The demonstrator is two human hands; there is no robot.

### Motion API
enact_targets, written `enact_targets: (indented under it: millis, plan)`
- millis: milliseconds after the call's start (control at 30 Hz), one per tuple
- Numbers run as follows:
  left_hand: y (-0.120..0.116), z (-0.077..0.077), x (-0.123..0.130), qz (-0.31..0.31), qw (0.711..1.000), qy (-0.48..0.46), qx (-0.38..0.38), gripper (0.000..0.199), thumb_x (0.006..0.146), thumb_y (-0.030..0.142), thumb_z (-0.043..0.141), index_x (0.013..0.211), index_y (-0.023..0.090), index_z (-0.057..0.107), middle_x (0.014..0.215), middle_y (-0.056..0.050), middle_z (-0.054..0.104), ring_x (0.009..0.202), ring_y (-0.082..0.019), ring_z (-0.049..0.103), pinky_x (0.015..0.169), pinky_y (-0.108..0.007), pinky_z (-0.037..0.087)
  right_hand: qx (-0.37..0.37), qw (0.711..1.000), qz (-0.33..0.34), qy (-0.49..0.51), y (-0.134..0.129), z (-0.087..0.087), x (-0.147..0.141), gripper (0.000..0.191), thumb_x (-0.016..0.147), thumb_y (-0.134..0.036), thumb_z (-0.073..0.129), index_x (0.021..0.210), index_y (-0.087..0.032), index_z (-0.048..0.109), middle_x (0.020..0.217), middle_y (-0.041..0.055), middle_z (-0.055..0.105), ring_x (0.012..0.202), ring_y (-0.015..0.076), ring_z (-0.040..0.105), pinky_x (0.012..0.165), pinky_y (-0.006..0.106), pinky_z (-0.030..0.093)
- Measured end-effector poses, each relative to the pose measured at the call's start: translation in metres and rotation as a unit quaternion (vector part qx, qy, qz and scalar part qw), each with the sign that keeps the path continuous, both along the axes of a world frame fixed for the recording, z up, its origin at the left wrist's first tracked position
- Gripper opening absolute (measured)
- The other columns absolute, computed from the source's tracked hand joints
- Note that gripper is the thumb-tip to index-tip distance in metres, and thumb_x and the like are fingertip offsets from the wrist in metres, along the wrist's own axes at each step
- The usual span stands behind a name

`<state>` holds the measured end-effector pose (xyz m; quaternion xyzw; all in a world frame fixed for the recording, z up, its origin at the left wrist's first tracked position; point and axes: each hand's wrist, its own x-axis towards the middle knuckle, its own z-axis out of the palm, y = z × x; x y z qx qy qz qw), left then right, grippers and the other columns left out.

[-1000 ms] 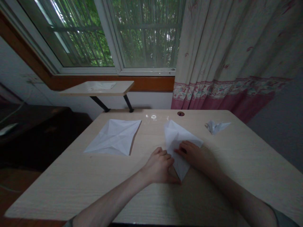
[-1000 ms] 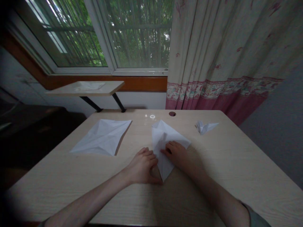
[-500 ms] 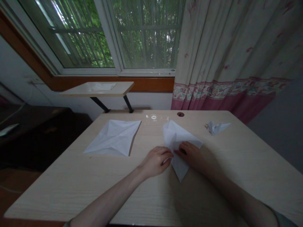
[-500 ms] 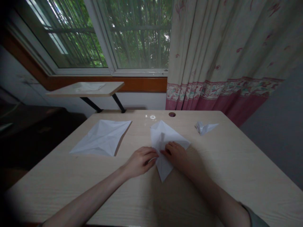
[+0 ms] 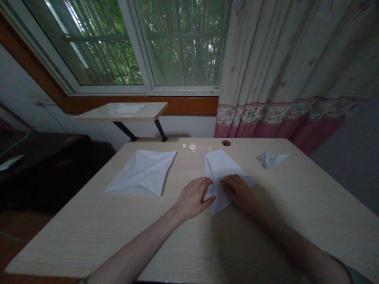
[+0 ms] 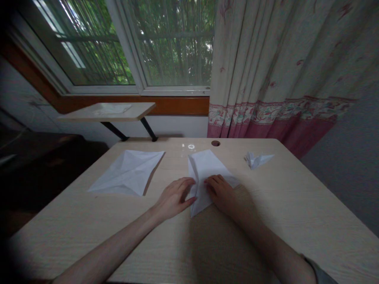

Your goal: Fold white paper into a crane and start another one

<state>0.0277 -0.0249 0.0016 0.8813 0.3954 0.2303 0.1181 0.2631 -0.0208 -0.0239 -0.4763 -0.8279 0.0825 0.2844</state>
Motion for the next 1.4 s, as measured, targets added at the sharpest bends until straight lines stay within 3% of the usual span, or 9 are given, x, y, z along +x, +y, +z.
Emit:
enact_targets:
  millis: [167, 333, 500, 700, 833, 933, 1133, 1400]
  plan:
    - [-0.002, 0.002, -0.002, -0.015, 0.996, -0.059, 0.069, 0.029, 0.089, 0.032, 0.065, 0.113, 0.018, 0.059, 0.117, -0.011, 0.065, 0.11, -0.027, 0.061, 0.095, -0.042, 0.051, 0.029, 0.999, 0.005, -0.021, 0.003, -0.005, 0.002, 0.029, 0.093, -0.013, 0.052, 0.115, -0.022, 0.068, 0.115, 0.0087, 0.07, 0.108, 0.0241, 0.062, 0.098, 0.045, 0.051]
    - [-0.001, 0.005, -0.004, -0.09, 0.983, -0.065, 0.147, 0.017, 0.093, 0.022, 0.055, 0.106, 0.018, 0.065, 0.111, -0.009, 0.068, 0.105, -0.024, 0.063, 0.092, -0.041, 0.052, 0.041, 0.999, 0.004, -0.02, 0.004, -0.008, 0.003, 0.032, 0.094, -0.014, 0.05, 0.118, -0.023, 0.068, 0.121, 0.0084, 0.069, 0.113, 0.0244, 0.062, 0.101, 0.047, 0.051]
    - [0.0, 0.004, -0.003, -0.149, 0.976, -0.043, 0.153, 0.015, 0.095, 0.025, 0.056, 0.09, 0.017, 0.068, 0.121, -0.008, 0.069, 0.121, -0.024, 0.059, 0.109, -0.043, 0.045, 0.05, 0.998, 0.019, -0.021, 0.004, -0.009, 0.003, 0.035, 0.093, -0.013, 0.047, 0.121, -0.023, 0.068, 0.123, 0.0086, 0.069, 0.114, 0.0242, 0.062, 0.1, 0.047, 0.051]
    - [0.002, 0.0, -0.003, -0.152, 0.98, -0.019, 0.125, 0.025, 0.097, 0.028, 0.054, 0.079, 0.017, 0.067, 0.106, -0.007, 0.073, 0.111, -0.02, 0.066, 0.114, -0.044, 0.041, 0.051, 0.998, 0.015, -0.029, 0.003, -0.007, 0.002, 0.035, 0.093, -0.012, 0.048, 0.12, -0.022, 0.068, 0.123, 0.0094, 0.069, 0.115, 0.0246, 0.062, 0.101, 0.047, 0.052]
    - [0.002, 0.001, -0.004, -0.136, 0.988, 0.018, 0.069, 0.026, 0.099, 0.031, 0.052, 0.085, 0.016, 0.069, 0.111, -0.008, 0.071, 0.109, -0.021, 0.066, 0.099, -0.036, 0.053, 0.057, 0.998, 0.017, -0.033, 0.002, -0.007, 0.002, 0.034, 0.093, -0.012, 0.049, 0.12, -0.021, 0.068, 0.124, 0.0095, 0.068, 0.115, 0.0249, 0.062, 0.101, 0.047, 0.051]
    - [0.001, 0.001, -0.004, -0.118, 0.991, 0.043, 0.039, 0.026, 0.1, 0.032, 0.051, 0.091, 0.016, 0.068, 0.113, -0.008, 0.07, 0.107, -0.022, 0.067, 0.093, -0.035, 0.056, 0.06, 0.997, 0.014, -0.038, 0.002, -0.009, 0.002, 0.032, 0.093, -0.012, 0.05, 0.118, -0.019, 0.068, 0.123, 0.0103, 0.069, 0.115, 0.0259, 0.062, 0.101, 0.048, 0.052]
    - [-0.002, 0.002, -0.002, -0.057, 0.996, 0.067, 0.018, 0.033, 0.101, 0.039, 0.051, 0.124, 0.017, 0.059, 0.129, -0.008, 0.066, 0.117, -0.023, 0.063, 0.099, -0.037, 0.053, 0.054, 0.997, 0.022, -0.043, 0.004, -0.011, 0.001, 0.033, 0.093, -0.012, 0.05, 0.12, -0.017, 0.068, 0.125, 0.0115, 0.068, 0.116, 0.0265, 0.062, 0.102, 0.049, 0.052]
    - [-0.005, 0.006, 0.001, 0.009, 0.995, 0.094, 0.033, 0.046, 0.1, 0.051, 0.047, 0.132, 0.019, 0.054, 0.133, -0.008, 0.064, 0.122, -0.024, 0.061, 0.114, -0.045, 0.039, 0.036, 0.999, 0.028, -0.029, 0.0, -0.008, 0.0, 0.035, 0.096, -0.016, 0.046, 0.124, -0.022, 0.067, 0.125, 0.0095, 0.069, 0.116, 0.0231, 0.064, 0.101, 0.045, 0.053]
